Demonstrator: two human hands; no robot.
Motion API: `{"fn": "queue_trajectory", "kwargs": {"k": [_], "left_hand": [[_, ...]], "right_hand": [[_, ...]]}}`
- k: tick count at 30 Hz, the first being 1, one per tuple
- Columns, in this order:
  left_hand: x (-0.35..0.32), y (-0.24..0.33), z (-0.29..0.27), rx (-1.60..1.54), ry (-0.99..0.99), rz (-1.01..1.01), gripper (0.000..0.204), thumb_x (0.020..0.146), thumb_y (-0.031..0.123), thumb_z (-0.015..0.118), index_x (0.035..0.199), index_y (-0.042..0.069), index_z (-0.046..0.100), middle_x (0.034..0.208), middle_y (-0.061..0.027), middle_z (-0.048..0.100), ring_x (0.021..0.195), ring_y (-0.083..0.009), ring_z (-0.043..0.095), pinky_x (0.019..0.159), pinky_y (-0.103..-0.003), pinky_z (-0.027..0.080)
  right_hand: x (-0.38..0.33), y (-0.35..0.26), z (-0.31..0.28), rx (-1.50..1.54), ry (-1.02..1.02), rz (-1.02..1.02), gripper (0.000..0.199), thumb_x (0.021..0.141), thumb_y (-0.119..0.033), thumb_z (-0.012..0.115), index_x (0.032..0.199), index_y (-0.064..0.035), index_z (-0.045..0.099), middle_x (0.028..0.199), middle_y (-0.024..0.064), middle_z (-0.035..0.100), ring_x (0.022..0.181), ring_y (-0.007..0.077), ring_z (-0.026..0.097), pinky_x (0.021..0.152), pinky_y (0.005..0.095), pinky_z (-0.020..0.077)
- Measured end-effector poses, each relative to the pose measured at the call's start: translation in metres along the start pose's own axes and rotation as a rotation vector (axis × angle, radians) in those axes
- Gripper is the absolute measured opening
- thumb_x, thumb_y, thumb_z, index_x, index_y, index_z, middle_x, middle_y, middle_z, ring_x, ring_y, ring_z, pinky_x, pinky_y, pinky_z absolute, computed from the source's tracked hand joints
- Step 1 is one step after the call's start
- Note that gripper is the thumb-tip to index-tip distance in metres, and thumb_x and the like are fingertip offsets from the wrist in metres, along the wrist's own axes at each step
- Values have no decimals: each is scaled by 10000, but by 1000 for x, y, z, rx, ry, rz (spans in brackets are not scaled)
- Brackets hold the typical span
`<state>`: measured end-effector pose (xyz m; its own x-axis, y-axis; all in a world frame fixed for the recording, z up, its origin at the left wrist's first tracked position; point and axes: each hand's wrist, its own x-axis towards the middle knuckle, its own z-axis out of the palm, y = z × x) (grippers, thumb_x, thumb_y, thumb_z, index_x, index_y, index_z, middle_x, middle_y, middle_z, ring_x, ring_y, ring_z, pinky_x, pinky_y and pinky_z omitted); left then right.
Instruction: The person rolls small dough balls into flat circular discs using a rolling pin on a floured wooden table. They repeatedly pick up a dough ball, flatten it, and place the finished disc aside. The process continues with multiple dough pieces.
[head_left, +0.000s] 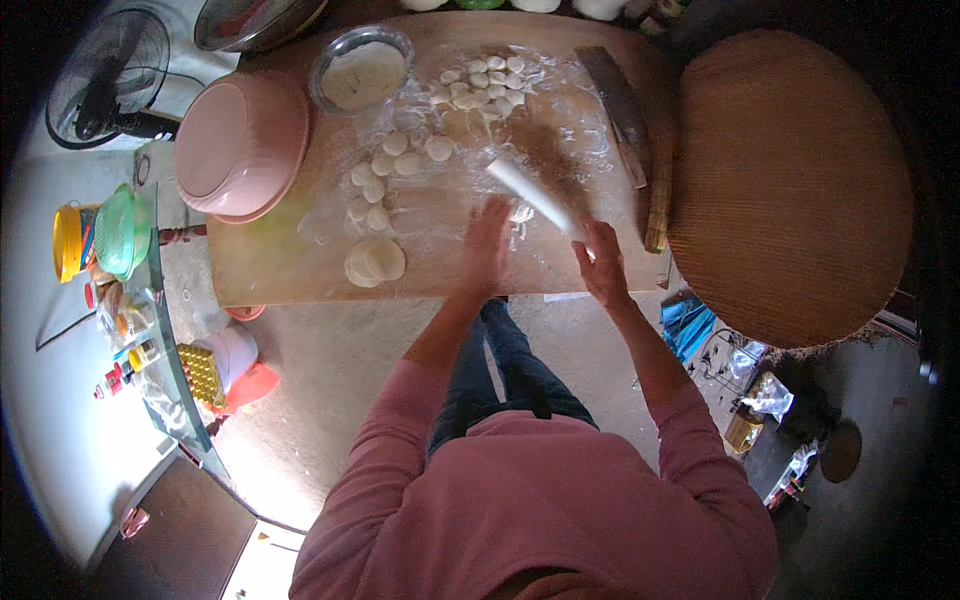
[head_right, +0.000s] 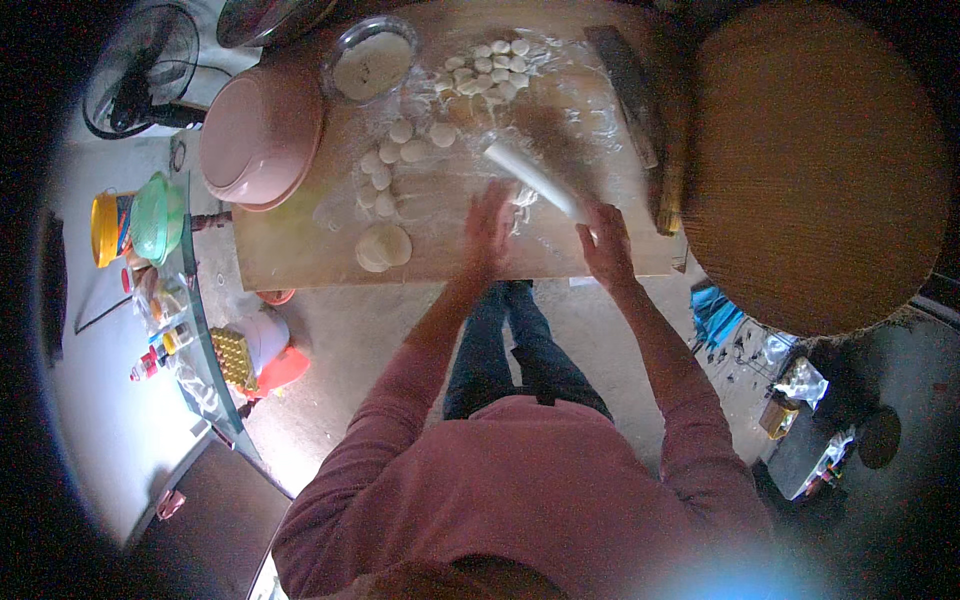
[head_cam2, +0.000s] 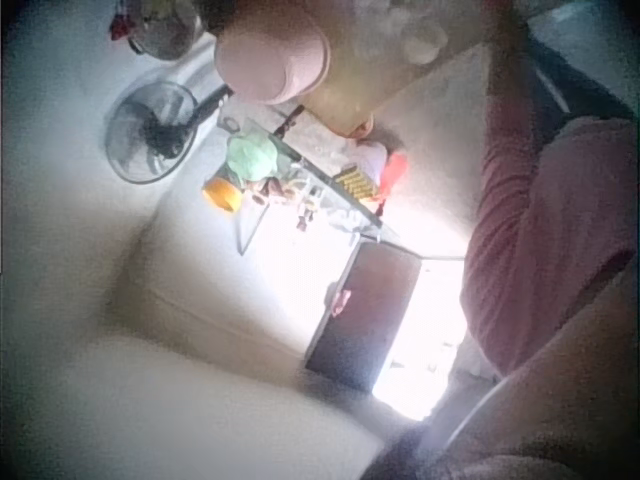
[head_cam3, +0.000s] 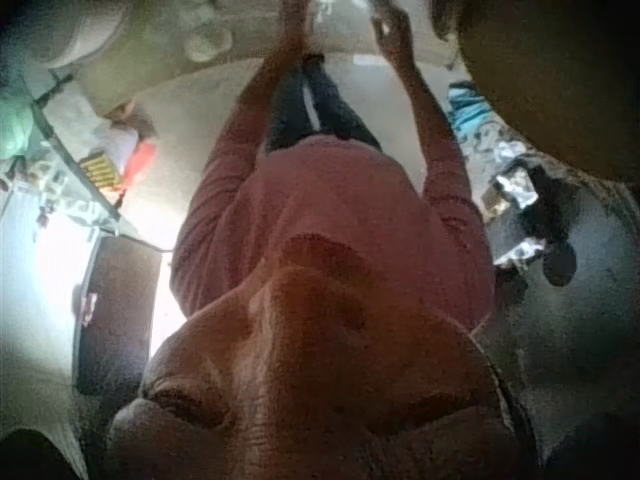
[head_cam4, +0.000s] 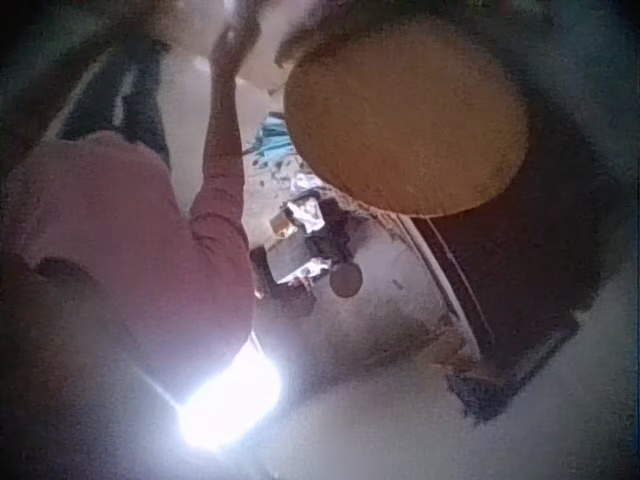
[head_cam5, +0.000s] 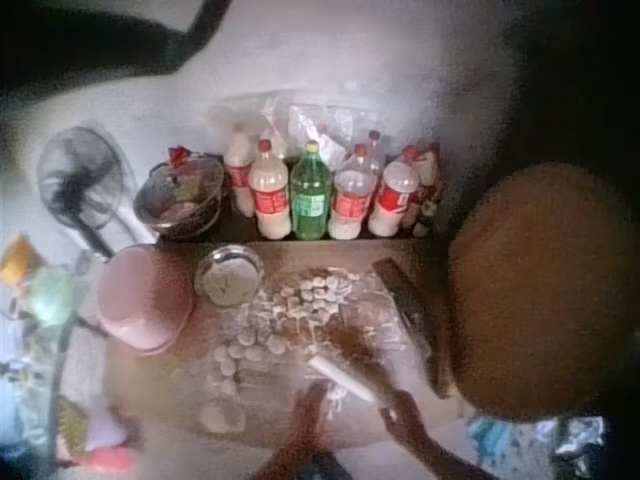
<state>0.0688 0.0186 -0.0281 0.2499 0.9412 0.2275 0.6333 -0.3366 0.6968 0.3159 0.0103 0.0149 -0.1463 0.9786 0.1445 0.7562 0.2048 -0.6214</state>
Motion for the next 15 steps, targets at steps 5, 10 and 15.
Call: {"fn": "queue_trajectory", "kwargs": {"k": [5, 10, 15], "left_hand": [[39, 9, -77, 300, 100, -77, 687, 954, 231, 631, 1538, 21, 335, 1602, -175, 348, 1514, -374, 255, 1218, -602, 170], [15, -16, -63, 433, -104, -97, 781, 925, 341, 672, 1529, -16, 329, 1610, -199, 320, 1521, -363, 239, 1227, -597, 133], [37, -27, -64, 487, -122, -93, 844, 896, 410, 699, 1534, -4, 332, 1611, -190, 318, 1529, -336, 231, 1228, -600, 129]], "right_hand": [[40, 0, 8, -88, -93, -271, 508, 878, -70, 693, 1365, -85, 548, 1193, 177, 633, 1110, 413, 590, 990, 510, 463], [45, 1, 29, -292, -89, -331, 580, 906, -121, 668, 1449, -62, 474, 1449, 168, 509, 1332, 382, 484, 1108, 537, 387], [74, -8, 32, -333, -117, -246, 610, 920, -184, 658, 1463, -5, 445, 1565, 203, 378, 1448, 395, 362, 1185, 556, 301]]}}
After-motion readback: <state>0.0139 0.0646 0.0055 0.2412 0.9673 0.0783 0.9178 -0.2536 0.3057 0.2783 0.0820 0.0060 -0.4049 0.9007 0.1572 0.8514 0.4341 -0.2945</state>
